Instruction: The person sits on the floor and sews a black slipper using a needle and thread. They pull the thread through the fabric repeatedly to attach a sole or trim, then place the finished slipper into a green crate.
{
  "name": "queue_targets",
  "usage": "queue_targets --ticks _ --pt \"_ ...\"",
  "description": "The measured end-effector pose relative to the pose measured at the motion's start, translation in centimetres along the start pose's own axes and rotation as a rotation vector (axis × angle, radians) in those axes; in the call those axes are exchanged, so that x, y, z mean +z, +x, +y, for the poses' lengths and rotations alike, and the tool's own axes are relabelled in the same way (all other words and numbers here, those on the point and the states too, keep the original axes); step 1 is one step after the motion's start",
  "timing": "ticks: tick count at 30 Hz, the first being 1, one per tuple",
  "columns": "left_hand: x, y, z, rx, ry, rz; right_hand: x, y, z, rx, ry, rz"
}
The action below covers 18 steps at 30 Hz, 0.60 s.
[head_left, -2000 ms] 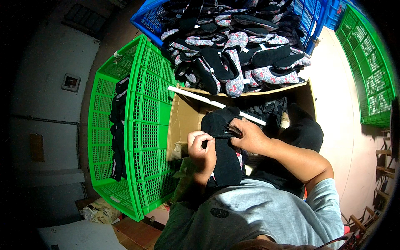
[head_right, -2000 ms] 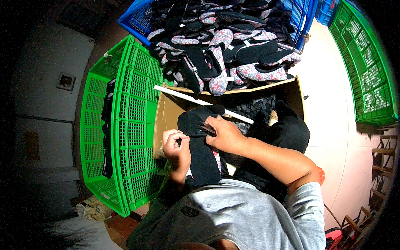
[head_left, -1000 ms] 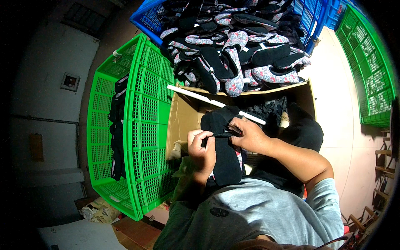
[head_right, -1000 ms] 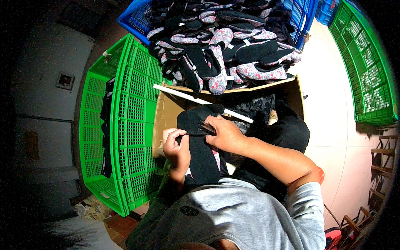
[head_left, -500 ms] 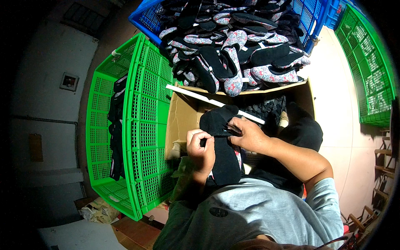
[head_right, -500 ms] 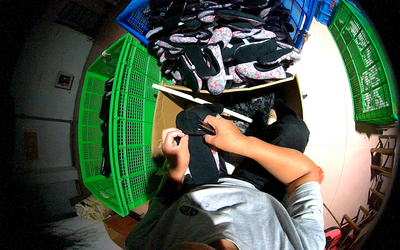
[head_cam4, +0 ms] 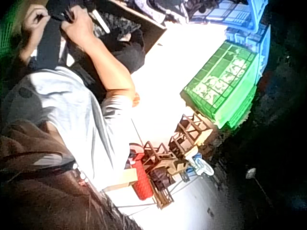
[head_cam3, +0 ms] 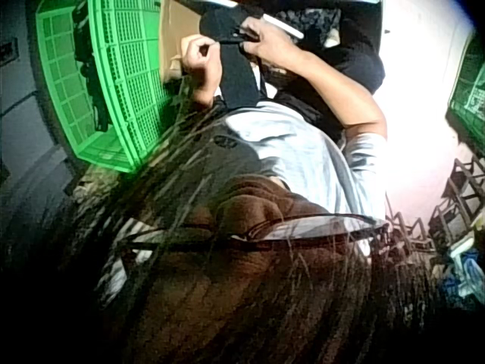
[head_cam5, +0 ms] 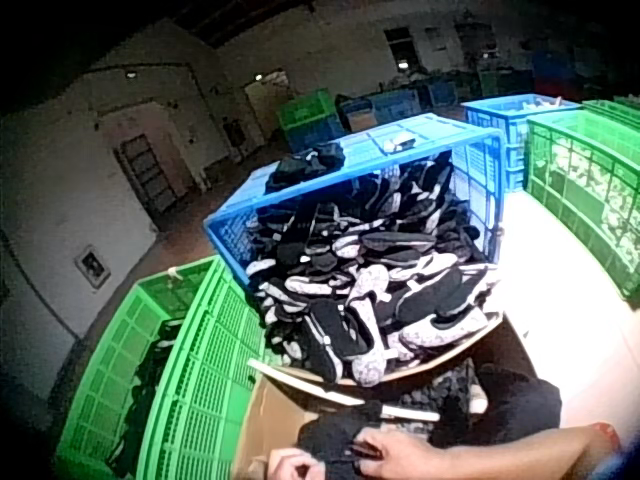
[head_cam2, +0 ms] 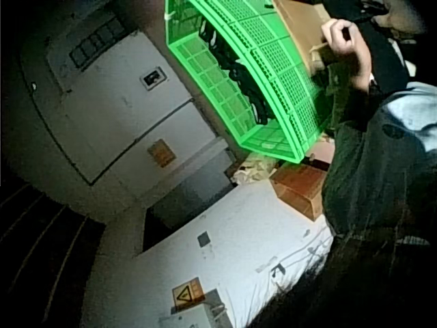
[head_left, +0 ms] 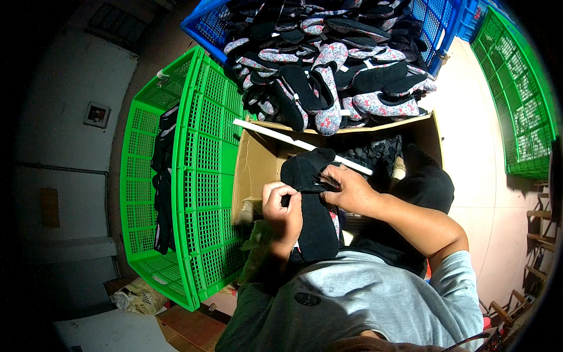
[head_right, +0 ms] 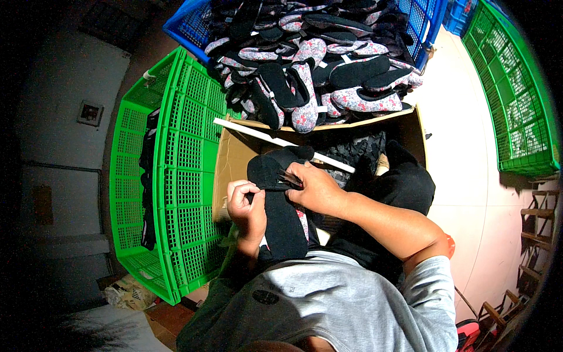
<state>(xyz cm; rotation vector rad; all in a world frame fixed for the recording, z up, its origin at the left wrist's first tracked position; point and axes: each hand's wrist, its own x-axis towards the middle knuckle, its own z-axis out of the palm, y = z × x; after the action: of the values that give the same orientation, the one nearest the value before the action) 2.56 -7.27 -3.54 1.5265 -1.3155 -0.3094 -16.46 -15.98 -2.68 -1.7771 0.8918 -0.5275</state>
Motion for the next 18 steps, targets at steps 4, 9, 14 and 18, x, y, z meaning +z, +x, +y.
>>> queue_targets --ticks 4,9,14,18 --pt "-0.1 0.08 0.1 0.001 0.012 -0.002 0.07 0.06 0.11 -0.002 -0.005 -0.002" --pt "-0.07 0.14 0.21 0.007 0.025 -0.006 0.18 0.09 0.47 -0.006 -0.01 0.003" --pt "0.03 0.22 0.22 -0.016 0.007 0.026 0.17 0.13 0.57 -0.001 0.006 -0.01" --pt "-0.03 0.12 0.07 0.024 0.035 -0.004 0.26 0.16 0.76 0.002 0.021 -0.015"
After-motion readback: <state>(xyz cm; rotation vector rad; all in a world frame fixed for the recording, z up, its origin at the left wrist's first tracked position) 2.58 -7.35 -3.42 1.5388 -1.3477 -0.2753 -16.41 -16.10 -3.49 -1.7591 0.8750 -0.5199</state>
